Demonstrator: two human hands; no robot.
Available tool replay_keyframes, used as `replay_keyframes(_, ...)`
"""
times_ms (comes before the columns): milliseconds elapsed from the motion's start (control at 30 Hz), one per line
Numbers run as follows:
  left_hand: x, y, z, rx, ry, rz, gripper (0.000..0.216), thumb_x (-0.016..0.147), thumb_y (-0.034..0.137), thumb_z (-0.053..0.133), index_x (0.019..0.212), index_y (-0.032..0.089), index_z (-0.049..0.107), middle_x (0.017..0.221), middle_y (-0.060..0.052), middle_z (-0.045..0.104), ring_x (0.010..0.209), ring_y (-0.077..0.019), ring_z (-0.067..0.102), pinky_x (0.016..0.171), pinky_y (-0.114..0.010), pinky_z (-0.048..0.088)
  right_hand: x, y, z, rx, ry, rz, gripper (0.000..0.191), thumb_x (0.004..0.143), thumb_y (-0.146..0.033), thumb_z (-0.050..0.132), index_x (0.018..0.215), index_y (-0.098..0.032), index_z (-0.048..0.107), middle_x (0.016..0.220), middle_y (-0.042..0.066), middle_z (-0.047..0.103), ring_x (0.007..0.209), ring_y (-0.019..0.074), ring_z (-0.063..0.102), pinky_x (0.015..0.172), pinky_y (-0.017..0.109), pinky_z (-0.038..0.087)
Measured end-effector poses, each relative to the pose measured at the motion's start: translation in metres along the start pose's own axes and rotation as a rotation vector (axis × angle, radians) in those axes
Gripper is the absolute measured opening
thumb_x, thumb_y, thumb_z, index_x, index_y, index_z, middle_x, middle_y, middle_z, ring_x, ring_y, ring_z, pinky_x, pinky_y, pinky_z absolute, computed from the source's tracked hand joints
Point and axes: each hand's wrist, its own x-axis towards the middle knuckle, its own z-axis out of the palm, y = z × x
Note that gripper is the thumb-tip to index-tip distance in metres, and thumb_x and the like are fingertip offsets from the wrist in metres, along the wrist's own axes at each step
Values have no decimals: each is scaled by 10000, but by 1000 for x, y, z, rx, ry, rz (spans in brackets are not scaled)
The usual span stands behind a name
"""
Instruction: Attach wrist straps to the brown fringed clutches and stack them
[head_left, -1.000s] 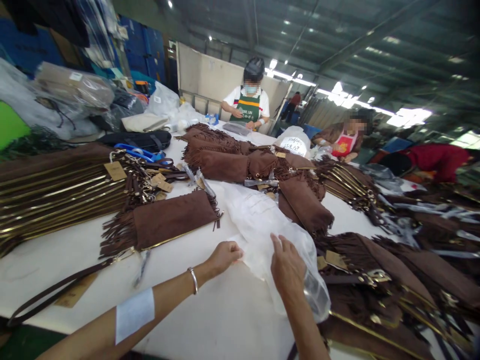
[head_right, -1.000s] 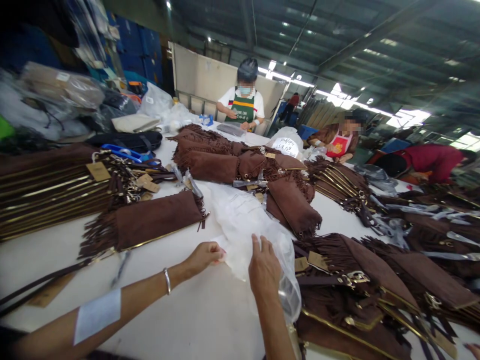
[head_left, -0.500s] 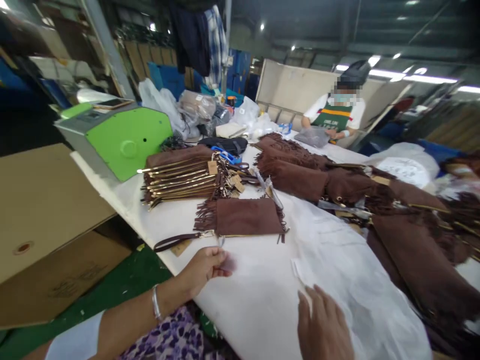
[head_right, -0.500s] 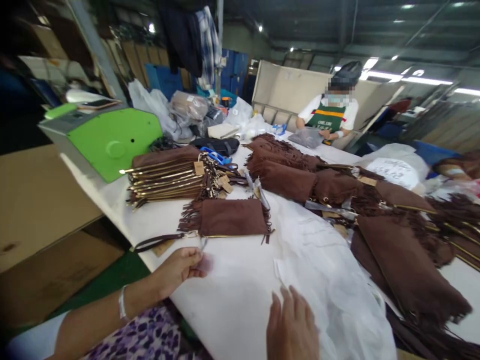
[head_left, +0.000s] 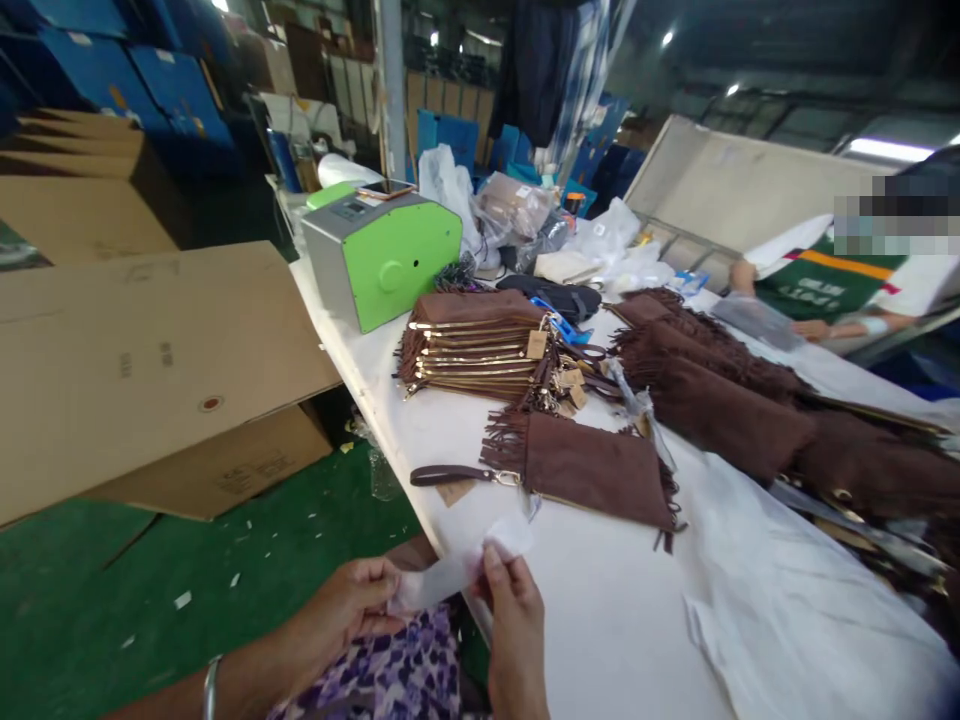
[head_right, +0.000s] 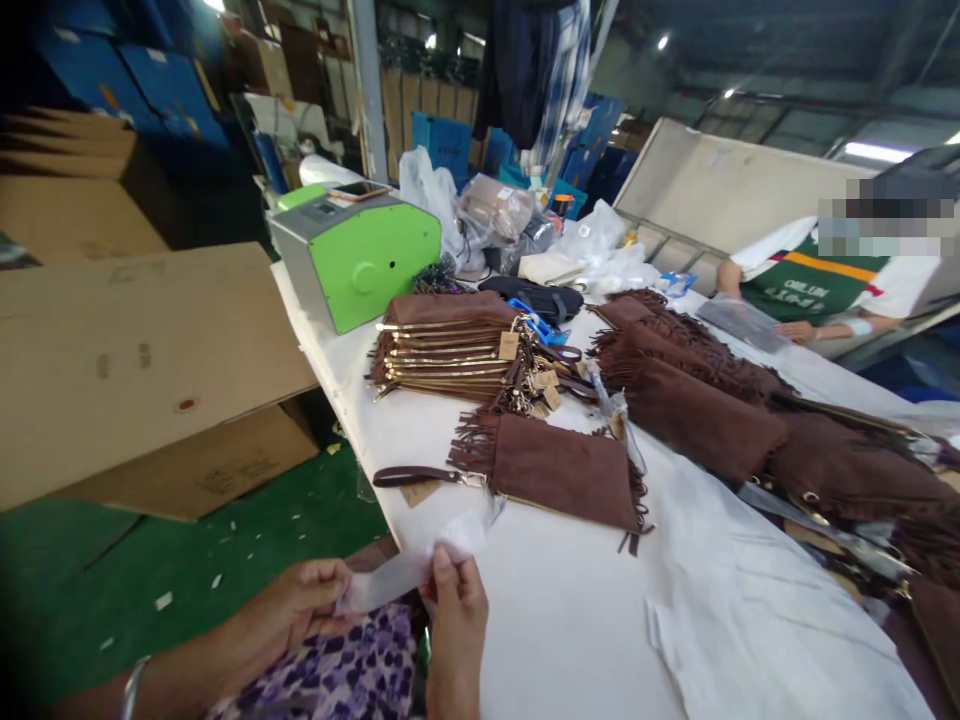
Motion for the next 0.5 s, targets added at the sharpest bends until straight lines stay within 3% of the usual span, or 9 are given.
replay_keyframes(67,4,8,-15,57,49,18,517,582,498,865,917,145,691,966,-94,699,914,-233,648,832,-329,500,-3,11,14,-190,-72,-73,352,833,-516,639,850,-165,659,702,-8,610,644,131,527,594,221,439)
replay_keyframes(167,15,30,-15,116,48,131,634,607,582,820,1055,152,692,1063,-104,694,982,-230,637,822,-283,472,-11,23,38,-379,-165,-145,352,863,-492,595,721,-169,602,625,-27,558,608,125,481,571,215,400)
replay_keyframes(300,34,42,-1,96,-94,109,568,565,556,846,870,98,704,805,-97,699,697,-192,628,655,-267,454,-19,28,55,-513,-269,-204,291,900,-437,552,884,-163,653,752,3,649,690,152,556,610,223,429)
replay_keyframes(400,43,37,-2,67,-4,138,449,595,494,838,748,109,663,652,-42,642,556,-137,547,557,-238,398,-11,17,51,-645,-397,-207,272,931,-382,499,945,-170,669,768,7,674,694,167,602,607,231,444)
replay_keyframes(500,44,39,-12,49,58,172,421,631,486,812,747,121,638,666,-24,635,572,-124,539,581,-229,403,15,-9,48,-905,-301,-400,270,955,-335,451,1006,-189,672,872,44,703,799,204,637,711,279,481)
